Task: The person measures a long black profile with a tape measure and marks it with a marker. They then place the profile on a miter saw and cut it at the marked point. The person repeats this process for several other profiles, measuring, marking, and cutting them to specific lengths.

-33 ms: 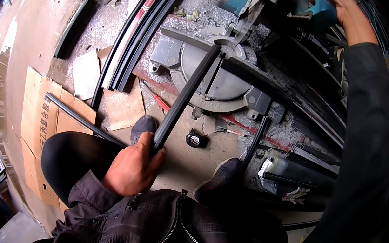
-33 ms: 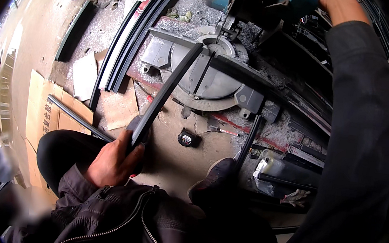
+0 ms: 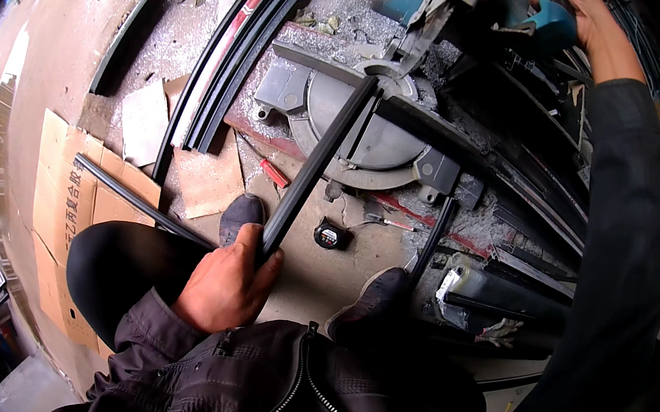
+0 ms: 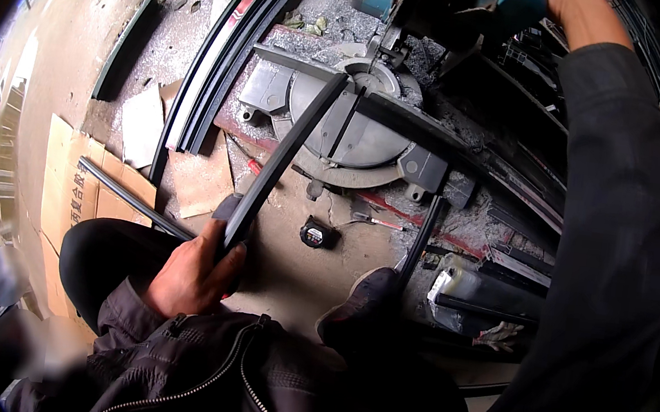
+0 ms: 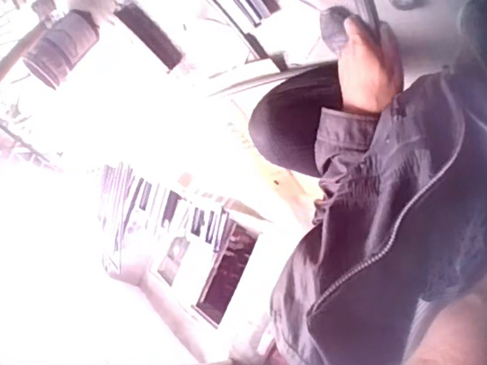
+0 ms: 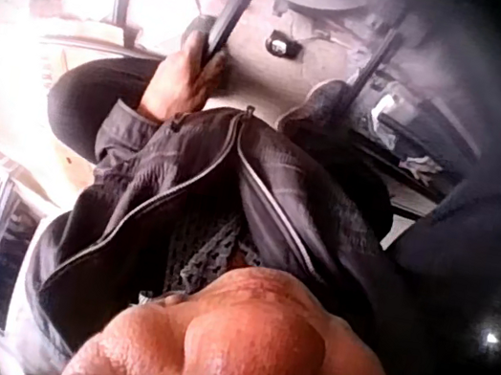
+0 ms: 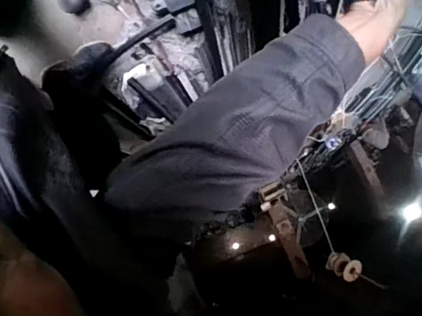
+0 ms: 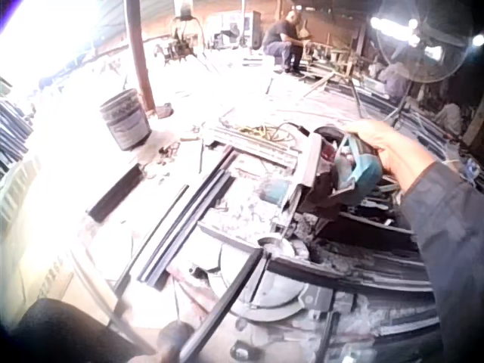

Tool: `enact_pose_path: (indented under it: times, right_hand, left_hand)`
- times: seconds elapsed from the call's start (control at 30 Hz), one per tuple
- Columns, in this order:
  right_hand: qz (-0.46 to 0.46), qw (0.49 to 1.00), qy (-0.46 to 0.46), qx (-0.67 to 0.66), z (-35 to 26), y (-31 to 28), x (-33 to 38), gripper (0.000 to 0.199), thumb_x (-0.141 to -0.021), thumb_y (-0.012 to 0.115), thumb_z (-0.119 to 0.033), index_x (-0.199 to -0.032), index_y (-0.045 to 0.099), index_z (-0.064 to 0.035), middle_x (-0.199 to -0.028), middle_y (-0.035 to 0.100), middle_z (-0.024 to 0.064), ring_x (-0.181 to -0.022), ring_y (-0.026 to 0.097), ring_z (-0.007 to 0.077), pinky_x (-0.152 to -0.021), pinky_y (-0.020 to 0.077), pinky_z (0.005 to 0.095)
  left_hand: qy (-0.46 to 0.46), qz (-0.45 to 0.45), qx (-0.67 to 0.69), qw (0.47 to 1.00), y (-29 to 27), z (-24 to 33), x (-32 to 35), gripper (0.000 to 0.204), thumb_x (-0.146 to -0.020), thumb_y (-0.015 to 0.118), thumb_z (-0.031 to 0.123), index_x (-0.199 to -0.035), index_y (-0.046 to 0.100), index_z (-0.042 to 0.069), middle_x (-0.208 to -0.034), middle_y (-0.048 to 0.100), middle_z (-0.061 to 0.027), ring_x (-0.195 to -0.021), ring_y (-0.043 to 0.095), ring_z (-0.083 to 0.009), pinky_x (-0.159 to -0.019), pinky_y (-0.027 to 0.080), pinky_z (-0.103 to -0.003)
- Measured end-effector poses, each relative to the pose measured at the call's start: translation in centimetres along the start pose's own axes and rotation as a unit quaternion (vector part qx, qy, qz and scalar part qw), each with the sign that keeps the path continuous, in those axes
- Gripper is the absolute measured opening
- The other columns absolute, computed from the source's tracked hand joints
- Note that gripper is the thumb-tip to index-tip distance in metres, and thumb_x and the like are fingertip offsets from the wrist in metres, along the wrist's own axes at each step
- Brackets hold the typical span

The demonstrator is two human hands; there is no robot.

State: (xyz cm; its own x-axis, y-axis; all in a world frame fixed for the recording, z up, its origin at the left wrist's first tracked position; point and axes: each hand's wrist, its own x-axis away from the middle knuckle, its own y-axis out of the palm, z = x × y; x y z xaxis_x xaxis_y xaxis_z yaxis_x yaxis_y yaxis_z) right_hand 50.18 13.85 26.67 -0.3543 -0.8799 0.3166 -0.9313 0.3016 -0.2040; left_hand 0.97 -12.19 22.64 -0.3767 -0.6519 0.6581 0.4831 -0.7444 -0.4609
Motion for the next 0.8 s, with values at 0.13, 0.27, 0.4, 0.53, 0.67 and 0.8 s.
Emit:
enact_pose_path:
  times: [0.13,0.27,0.4,0.53,0.67,0.8]
  right_hand:
    - [0.022,1.0,0.017,0.009,-0.9,-1.8,0.7,0.025,-0.102,0.054,-0.023,-0.09,0.065,-0.004,-0.068,0.067,0.0103,-0.05,0.064,0.0223,-0.045,0.056,0.0374]
    - [0.009,0.999,-0.028,0.034,0.2,0.0,0.1,0.026,-0.102,0.055,-0.023,-0.086,0.064,-0.0052,-0.065,0.066,0.0091,-0.048,0.062,0.022,-0.045,0.0544,0.0395]
    - [0.039,0.998,-0.021,0.054,-0.6,0.6,1.8,0.026,-0.101,0.057,-0.024,-0.083,0.064,-0.0065,-0.063,0.065,0.0071,-0.046,0.059,0.0211,-0.045,0.0524,0.0386]
    - [0.041,0.999,0.013,0.028,-1.1,0.6,3.0,0.027,-0.101,0.059,-0.025,-0.081,0.064,-0.0071,-0.062,0.063,0.0058,-0.045,0.057,0.0207,-0.044,0.0504,0.0375]
    - [0.049,0.998,0.018,0.026,-1.2,0.3,2.7,0.028,-0.101,0.059,-0.025,-0.08,0.064,-0.0073,-0.061,0.063,0.0058,-0.045,0.058,0.0205,-0.044,0.0515,0.0378]
    - [0.047,0.998,-0.003,0.039,-0.7,-0.3,2.1,0.027,-0.101,0.056,-0.026,-0.084,0.064,-0.0066,-0.063,0.063,0.0064,-0.046,0.059,0.0205,-0.044,0.0523,0.0383]
  left_hand:
    - [0.009,-0.016,-0.001,1.0,0.8,1.0,-1.4,0.034,-0.103,0.057,0.028,-0.111,0.046,-0.003,-0.078,0.062,-0.0353,-0.079,0.063,-0.0554,-0.07,0.048,-0.06]
    - [-0.02,0.001,-0.015,1.0,0.8,1.0,-0.6,0.033,-0.103,0.057,0.029,-0.109,0.047,-0.002,-0.078,0.063,-0.0345,-0.078,0.063,-0.055,-0.07,0.049,-0.06]
    - [-0.015,-0.001,-0.017,1.0,0.7,1.0,-0.6,0.033,-0.102,0.057,0.029,-0.108,0.047,-0.002,-0.077,0.063,-0.0337,-0.075,0.063,-0.054,-0.069,0.05,-0.06]
    - [0.005,-0.001,-0.017,1.0,1.0,0.8,-0.7,0.034,-0.102,0.057,0.03,-0.108,0.047,-0.001,-0.076,0.063,-0.033,-0.074,0.064,-0.0534,-0.068,0.05,-0.06]
    - [-0.003,-0.008,-0.019,1.0,1.1,0.9,-0.8,0.033,-0.102,0.057,0.031,-0.107,0.047,-0.001,-0.076,0.064,-0.0322,-0.074,0.064,-0.0531,-0.068,0.05,-0.06]
    - [-0.003,-0.009,0.001,1.0,1.2,0.6,-0.8,0.033,-0.103,0.058,0.031,-0.107,0.047,0.0,-0.076,0.064,-0.0316,-0.074,0.064,-0.053,-0.068,0.05,-0.06]
